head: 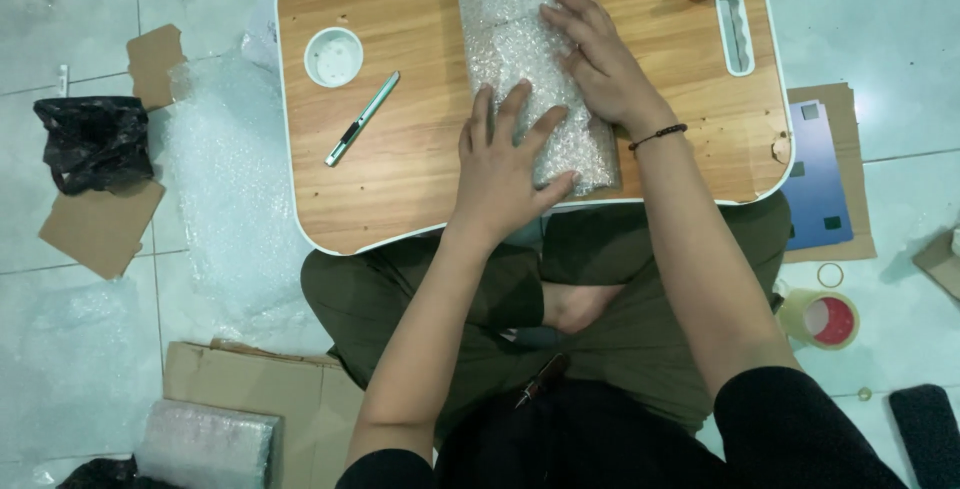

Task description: A person wraps a small cardboard box in bubble wrap and secures it with clear adhesive tape on a small wooden table.

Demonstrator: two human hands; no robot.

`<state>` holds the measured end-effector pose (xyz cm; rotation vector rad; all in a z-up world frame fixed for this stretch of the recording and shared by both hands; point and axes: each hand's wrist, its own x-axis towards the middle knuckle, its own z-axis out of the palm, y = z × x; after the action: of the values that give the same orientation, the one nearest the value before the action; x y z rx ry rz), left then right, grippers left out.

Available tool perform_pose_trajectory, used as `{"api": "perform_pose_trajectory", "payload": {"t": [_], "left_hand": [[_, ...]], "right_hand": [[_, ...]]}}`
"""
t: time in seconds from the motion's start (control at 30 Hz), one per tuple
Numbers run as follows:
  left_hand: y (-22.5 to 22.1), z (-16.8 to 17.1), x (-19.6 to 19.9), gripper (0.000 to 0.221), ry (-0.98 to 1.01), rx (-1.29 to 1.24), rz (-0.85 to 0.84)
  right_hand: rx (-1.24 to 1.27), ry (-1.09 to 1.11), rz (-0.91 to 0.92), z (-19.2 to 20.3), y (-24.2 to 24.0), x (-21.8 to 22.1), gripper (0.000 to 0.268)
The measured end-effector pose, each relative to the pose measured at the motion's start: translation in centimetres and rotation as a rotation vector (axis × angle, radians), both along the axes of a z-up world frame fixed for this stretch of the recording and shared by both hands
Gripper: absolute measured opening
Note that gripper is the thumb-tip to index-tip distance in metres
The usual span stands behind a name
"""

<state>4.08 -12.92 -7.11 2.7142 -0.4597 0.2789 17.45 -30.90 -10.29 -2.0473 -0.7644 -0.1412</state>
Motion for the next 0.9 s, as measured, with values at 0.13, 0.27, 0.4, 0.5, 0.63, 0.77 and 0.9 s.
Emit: {"api": "perform_pose_trajectory", "payload": {"t": [0.13, 0.27, 0.4, 0.5, 0.63, 0.77, 0.9], "left_hand": [[-0.1, 0.1, 0.1, 0.073, 0.041, -0.005, -0.017], [-0.2, -0.2, 0.1, 0.074, 0.069, 0.023, -0.011], [-0.4, -0.3, 0.2, 0.074, 0.115, 0.041, -0.001], [-0.9, 0.0, 0.2, 0.076, 0.152, 0.049, 0.012], [-2.1, 0.6, -0.2, 0.077, 0.185, 0.066, 0.022], [-4.0, -0.4, -0.2, 0.100, 0.127, 0.046, 0.056], [-5.1, -1.4, -0.3, 0.112, 0.056, 0.085, 0.093]], "right_hand": [[0.016, 0.014, -0.010, -0.1, 0.2, -0.1, 0.058], [0.031, -0.011, -0.017, 0.0, 0.4, -0.5, 0.059], [0.031, -0.023, -0.047, 0.1, 0.6, -0.6, 0.047], [0.052, 0.007, -0.087, 0.1, 0.7, -0.6, 0.057], [0.087, -0.003, -0.082, 0.1, 0.7, -0.8, 0.063], [0.100, 0.050, -0.063, 0.2, 0.6, -0.7, 0.064], [0.118, 0.102, -0.073, 0.7, 0.7, -1.0, 0.071]]}}
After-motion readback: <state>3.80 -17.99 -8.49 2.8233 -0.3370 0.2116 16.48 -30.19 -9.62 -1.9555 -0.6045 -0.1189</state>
